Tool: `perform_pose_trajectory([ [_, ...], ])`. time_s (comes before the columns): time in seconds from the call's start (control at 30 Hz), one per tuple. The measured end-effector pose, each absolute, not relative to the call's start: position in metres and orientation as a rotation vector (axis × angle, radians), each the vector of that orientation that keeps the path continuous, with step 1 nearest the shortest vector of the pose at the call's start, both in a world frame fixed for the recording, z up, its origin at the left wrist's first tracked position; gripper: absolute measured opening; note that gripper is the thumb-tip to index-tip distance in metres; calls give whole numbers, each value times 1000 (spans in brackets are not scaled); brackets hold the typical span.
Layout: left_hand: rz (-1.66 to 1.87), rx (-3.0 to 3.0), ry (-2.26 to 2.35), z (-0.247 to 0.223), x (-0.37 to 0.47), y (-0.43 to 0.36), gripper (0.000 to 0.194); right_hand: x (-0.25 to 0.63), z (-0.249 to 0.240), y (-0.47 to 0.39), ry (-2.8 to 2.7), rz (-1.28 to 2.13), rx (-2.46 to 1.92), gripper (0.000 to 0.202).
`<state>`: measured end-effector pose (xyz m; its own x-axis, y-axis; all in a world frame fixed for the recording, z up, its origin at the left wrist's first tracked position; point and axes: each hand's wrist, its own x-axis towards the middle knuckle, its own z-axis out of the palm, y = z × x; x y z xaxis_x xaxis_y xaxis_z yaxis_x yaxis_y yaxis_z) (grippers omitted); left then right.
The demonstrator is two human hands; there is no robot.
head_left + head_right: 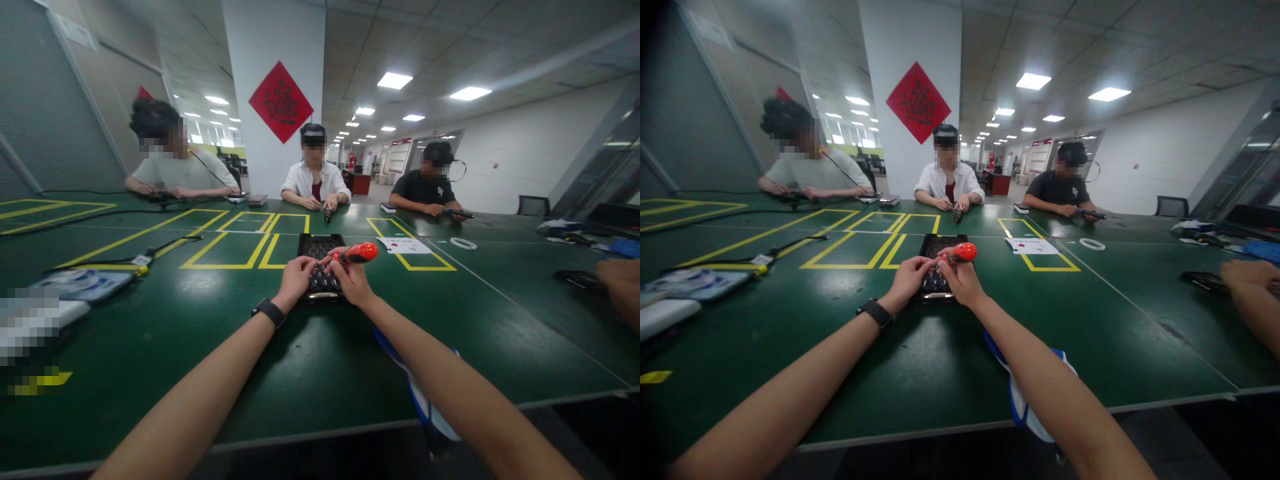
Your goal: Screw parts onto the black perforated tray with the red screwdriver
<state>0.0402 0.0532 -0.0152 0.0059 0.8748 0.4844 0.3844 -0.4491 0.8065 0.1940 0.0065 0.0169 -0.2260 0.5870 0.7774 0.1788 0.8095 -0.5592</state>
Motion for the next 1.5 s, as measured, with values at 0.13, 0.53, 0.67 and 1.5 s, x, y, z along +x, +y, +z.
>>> perform_pose_trajectory([
  [0.13,1395,1928,1312,-16,40,53,26,196,14,10,-1804,407,-598,24],
  [0.53,1212,2098,1252,-8,42,41,27,195,9,9,-1673,425,-644,25],
  [0.67,1180,2102,1278,-7,43,39,30,193,9,7,-1560,431,-686,26],
  [1.5,1090,2036,1197,2,45,31,73,192,9,15,-1399,478,-864,36],
])
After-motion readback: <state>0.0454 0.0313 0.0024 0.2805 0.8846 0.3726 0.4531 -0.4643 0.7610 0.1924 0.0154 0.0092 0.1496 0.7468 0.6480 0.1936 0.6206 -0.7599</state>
